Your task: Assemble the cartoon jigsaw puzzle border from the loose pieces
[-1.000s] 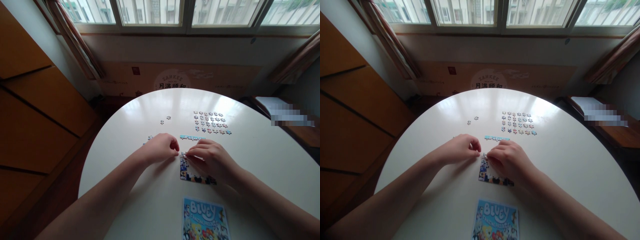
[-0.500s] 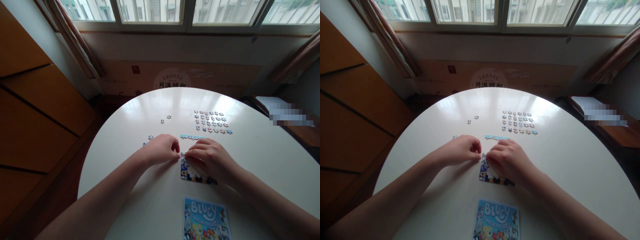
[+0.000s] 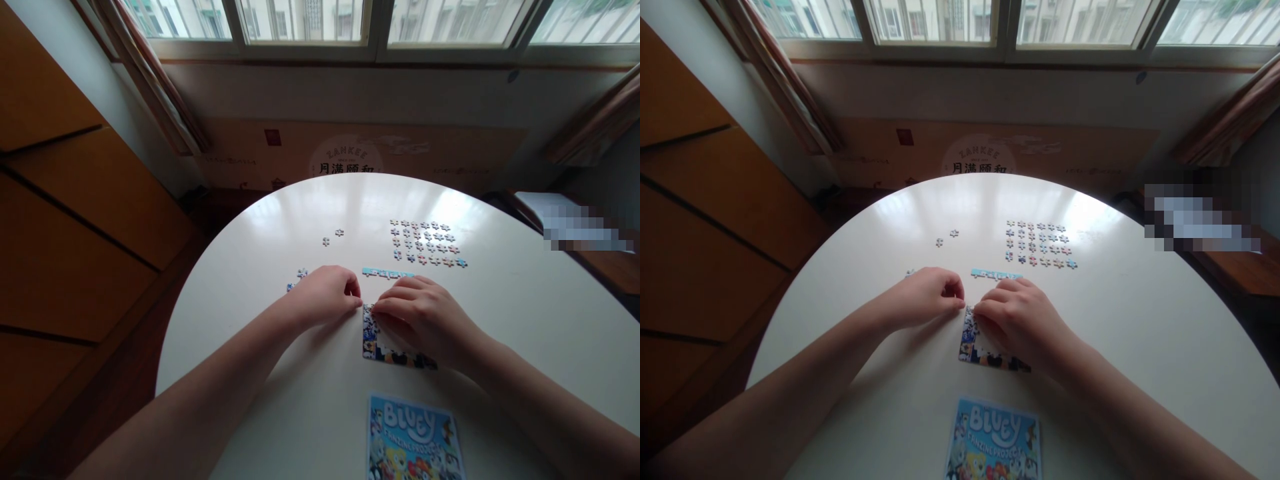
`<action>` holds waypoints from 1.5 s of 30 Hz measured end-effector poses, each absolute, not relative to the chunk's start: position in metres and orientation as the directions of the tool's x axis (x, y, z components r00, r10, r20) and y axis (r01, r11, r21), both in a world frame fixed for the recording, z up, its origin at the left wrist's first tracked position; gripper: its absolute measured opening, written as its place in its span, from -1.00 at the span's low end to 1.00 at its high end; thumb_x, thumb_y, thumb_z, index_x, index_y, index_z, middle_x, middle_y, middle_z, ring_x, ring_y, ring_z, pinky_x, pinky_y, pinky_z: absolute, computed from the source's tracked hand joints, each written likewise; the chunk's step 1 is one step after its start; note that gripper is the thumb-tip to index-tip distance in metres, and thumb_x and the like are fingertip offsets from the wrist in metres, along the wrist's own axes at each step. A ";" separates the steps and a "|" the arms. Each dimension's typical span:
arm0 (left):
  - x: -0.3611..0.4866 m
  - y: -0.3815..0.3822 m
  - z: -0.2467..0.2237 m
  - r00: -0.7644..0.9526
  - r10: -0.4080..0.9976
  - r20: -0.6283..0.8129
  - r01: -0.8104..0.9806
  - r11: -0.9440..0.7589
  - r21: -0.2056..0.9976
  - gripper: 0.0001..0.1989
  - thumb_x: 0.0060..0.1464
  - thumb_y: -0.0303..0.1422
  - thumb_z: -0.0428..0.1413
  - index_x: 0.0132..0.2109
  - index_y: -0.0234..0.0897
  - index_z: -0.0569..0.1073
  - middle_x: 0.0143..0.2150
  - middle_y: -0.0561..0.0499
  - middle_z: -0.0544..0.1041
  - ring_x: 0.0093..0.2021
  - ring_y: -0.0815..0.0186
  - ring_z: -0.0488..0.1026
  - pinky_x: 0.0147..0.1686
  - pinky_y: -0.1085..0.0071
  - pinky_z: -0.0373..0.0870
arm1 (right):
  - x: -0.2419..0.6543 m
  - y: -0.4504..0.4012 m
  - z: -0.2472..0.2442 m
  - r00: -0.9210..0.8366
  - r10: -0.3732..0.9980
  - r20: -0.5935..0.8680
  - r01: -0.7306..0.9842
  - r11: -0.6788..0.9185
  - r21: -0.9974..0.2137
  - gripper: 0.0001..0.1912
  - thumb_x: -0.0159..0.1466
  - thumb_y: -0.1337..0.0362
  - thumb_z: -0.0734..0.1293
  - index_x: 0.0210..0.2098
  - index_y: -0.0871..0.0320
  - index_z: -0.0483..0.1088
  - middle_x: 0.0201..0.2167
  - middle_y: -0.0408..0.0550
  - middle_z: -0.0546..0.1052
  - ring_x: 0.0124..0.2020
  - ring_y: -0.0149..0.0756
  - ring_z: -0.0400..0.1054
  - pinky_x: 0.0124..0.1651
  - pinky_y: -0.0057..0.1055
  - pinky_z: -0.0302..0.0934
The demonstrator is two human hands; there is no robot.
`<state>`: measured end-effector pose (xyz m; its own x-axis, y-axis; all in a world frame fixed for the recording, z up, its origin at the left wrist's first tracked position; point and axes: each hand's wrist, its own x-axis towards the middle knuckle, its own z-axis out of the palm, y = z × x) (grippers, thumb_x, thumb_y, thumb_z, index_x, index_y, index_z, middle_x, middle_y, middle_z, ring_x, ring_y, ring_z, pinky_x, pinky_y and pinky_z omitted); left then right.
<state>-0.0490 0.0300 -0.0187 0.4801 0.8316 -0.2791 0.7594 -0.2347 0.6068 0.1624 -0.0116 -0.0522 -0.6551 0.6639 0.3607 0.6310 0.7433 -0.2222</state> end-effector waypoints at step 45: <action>-0.062 0.043 -0.022 0.529 0.758 -0.382 0.756 -0.216 0.618 -0.80 0.02 -0.17 0.20 -0.32 -0.21 0.49 -0.31 0.01 0.58 -0.37 0.28 0.46 -0.45 0.38 0.30 | 0.196 -0.013 -0.047 -0.519 0.727 0.449 0.745 0.642 -0.178 -0.88 0.33 0.31 0.36 -0.28 0.06 0.57 -0.28 -0.16 0.64 -0.25 -0.23 0.47 -0.14 -0.20 0.30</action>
